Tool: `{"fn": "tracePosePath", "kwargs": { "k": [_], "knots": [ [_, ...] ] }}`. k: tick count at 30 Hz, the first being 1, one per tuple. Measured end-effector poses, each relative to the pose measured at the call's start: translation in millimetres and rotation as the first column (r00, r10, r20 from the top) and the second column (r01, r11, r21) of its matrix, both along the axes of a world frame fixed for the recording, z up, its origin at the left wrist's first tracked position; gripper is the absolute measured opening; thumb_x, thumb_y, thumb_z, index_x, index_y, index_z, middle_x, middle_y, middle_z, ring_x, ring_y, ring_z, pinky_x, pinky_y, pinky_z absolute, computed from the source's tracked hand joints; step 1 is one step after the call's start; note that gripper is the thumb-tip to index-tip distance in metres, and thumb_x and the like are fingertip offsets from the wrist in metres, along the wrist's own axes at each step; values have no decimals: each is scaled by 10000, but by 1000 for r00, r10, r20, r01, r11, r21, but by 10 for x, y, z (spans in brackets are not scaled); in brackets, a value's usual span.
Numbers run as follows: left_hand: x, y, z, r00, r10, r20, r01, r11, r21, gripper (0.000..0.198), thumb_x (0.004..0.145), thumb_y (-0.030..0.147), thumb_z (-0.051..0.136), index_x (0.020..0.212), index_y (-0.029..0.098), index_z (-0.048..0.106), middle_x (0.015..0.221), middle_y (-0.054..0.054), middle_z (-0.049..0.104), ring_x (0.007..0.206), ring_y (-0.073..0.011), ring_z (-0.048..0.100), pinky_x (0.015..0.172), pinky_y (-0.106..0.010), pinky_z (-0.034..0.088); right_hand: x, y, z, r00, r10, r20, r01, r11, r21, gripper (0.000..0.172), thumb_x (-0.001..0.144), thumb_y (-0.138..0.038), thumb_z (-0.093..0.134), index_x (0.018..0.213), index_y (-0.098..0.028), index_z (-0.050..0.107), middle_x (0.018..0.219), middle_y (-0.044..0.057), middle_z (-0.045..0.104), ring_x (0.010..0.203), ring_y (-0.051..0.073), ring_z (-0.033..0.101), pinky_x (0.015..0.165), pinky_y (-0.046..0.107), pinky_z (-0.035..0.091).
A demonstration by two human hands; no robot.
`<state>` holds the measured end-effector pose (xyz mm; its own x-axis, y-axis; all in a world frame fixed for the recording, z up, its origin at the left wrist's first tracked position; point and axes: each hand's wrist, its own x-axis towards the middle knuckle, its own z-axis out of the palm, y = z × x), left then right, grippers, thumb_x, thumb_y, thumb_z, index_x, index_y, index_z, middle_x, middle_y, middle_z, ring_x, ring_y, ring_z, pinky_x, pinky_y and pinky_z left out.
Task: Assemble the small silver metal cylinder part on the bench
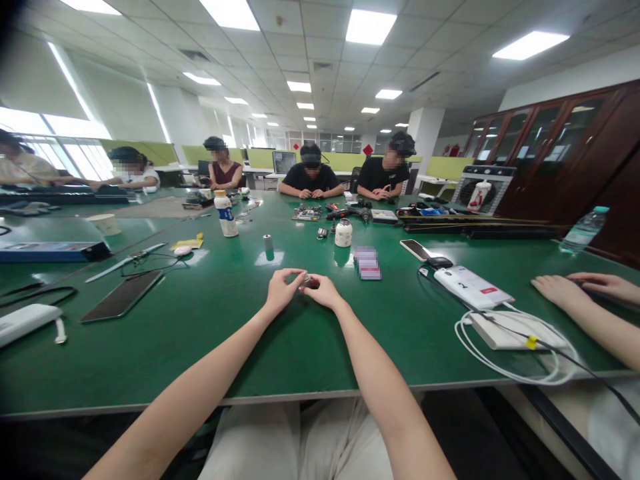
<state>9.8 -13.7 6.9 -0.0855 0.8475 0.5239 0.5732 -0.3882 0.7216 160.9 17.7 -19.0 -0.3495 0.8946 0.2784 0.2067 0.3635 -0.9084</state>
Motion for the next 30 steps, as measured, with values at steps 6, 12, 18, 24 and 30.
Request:
{"fn": "tracePosePath", "kwargs": {
  "k": [6, 12, 18, 24, 30],
  "knots": [
    [-64, -31, 32, 977, 212, -23, -212, 977, 4, 200, 875, 404, 639, 934, 274, 779, 1019, -40, 756, 1099, -261, 572, 1020, -424, 424, 1, -27, 23, 998, -37, 48, 36, 999, 12, 359, 732, -245, 762, 1077, -159, 710, 984, 58, 753, 876, 179, 685, 884, 334, 523],
    [-118, -62, -26, 954, 208, -217, -256, 941, -223, 218, 864, 430, 646, 945, 289, 792, 1107, -83, 727, 1156, -342, 505, 958, -498, 428, -10, -116, 17, 990, -120, 69, 114, 990, 87, 350, 765, -294, 748, 1091, -171, 710, 990, 64, 756, 891, 196, 692, 842, 325, 532],
    [-251, 76, -49, 925, 73, -372, -170, 957, -236, 241, 883, 410, 618, 969, 280, 802, 1071, -87, 721, 1096, -309, 512, 919, -441, 426, 60, -106, 56, 913, -260, 315, 149, 930, 336, 332, 788, -433, 754, 1041, -220, 730, 1059, 71, 745, 1044, 262, 635, 929, 413, 487],
    [-322, 340, -28, 886, -41, -462, -57, 979, -197, 242, 892, 383, 610, 956, 260, 808, 925, -93, 708, 965, -276, 558, 848, -395, 442, 63, 47, 130, 848, -306, 433, 42, 854, 519, 312, 849, -408, 706, 1058, -176, 699, 1077, 90, 732, 1056, 262, 637, 952, 426, 462],
    [-316, 489, -140, 919, -109, -378, 37, 980, -194, 195, 884, 275, 594, 892, 225, 782, 863, -70, 698, 907, -248, 595, 807, -367, 459, 13, 145, 12, 825, -351, 443, 23, 804, 594, 312, 866, -405, 678, 1059, -159, 677, 1062, 107, 727, 1022, 260, 666, 945, 402, 483]
  ]
}}
